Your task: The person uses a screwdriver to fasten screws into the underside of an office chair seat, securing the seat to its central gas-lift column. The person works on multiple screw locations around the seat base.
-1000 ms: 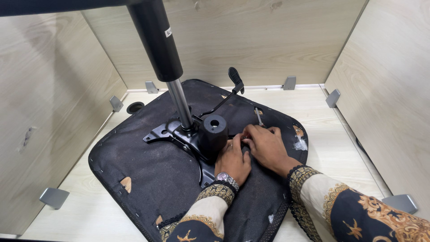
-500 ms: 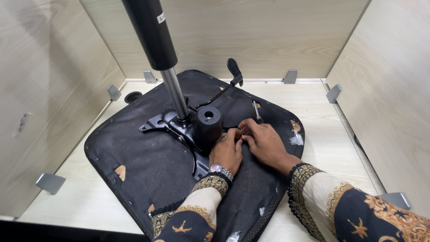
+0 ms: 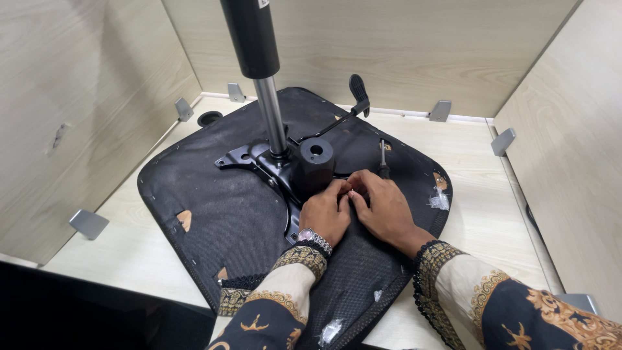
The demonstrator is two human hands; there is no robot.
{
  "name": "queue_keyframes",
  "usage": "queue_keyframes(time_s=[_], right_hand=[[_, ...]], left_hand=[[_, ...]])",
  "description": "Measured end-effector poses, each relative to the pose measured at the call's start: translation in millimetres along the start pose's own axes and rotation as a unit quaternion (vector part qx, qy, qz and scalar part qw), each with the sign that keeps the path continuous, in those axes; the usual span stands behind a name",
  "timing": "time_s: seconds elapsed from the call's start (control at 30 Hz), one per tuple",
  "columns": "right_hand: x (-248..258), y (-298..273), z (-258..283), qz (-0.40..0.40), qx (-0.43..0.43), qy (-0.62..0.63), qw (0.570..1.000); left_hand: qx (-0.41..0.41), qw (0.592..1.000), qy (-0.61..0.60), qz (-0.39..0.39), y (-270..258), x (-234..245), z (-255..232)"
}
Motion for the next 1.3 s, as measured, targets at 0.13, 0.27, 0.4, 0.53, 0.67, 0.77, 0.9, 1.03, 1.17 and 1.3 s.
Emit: queue_keyframes(time_s=[0.13,0.27,0.4,0.53,0.67,0.77,0.9,1.03,1.17,1.3], right_hand=[[-1.0,-4.0,4.3,-0.001,0.034,-0.017,0.999],[-2.6,-10.2,8.8,-0.008,0.052,-0.033,0.998],[-6.2,-13.2,15.1,0.007,0.054,-0.023,0.998],[-13.3,-17.0,27.6,-0.013,0.057,-0.019,0.998],[-24.3,-18.5,45.4,-0.023,0.023,0.057,0.998],[-34.1,-17.8,61.5,-0.023,0.038,0.119,0.992],[-53.1,-12.7,81.7,-0.012,0.057,0.152,0.987],[-78.7,-0.8,100.5,0.013,0.033,0.184,0.982],[-112.8,17.7,117.6,0.045,0.003,0.199,0.979],[-153.7,38.3,140.0,0.06,-0.017,0.233,0.971]], left_hand=[[0.008,1.0,0.005,-0.006,-4.9,7.3,2.3],[0.003,1.0,0.0,-0.021,-10.2,11.9,3.3],[-0.007,0.999,-0.023,-0.046,-18.2,19.2,5.5],[0.026,0.997,-0.055,-0.049,-27.2,30.3,11.3],[0.03,0.993,-0.091,-0.067,-34.6,46.9,19.3],[0.023,0.993,-0.087,-0.083,-37.9,62.1,28.3],[0.035,0.991,-0.091,-0.092,-41.4,85.9,46.7],[0.047,0.992,-0.065,-0.102,-45.1,113.0,65.8],[0.07,0.992,-0.007,-0.105,-49.5,143.5,94.2],[0.069,0.992,0.015,-0.101,-46.4,179.5,132.3]])
Point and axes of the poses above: each hand's wrist, its own y-axis towards the middle knuckle, its own x-axis out of the back of the hand, z = x × y, the point moved 2 cm from there along y, towards the middle knuckle, and after that the axes turned 3 degrees about y, right-handed, at the moved point
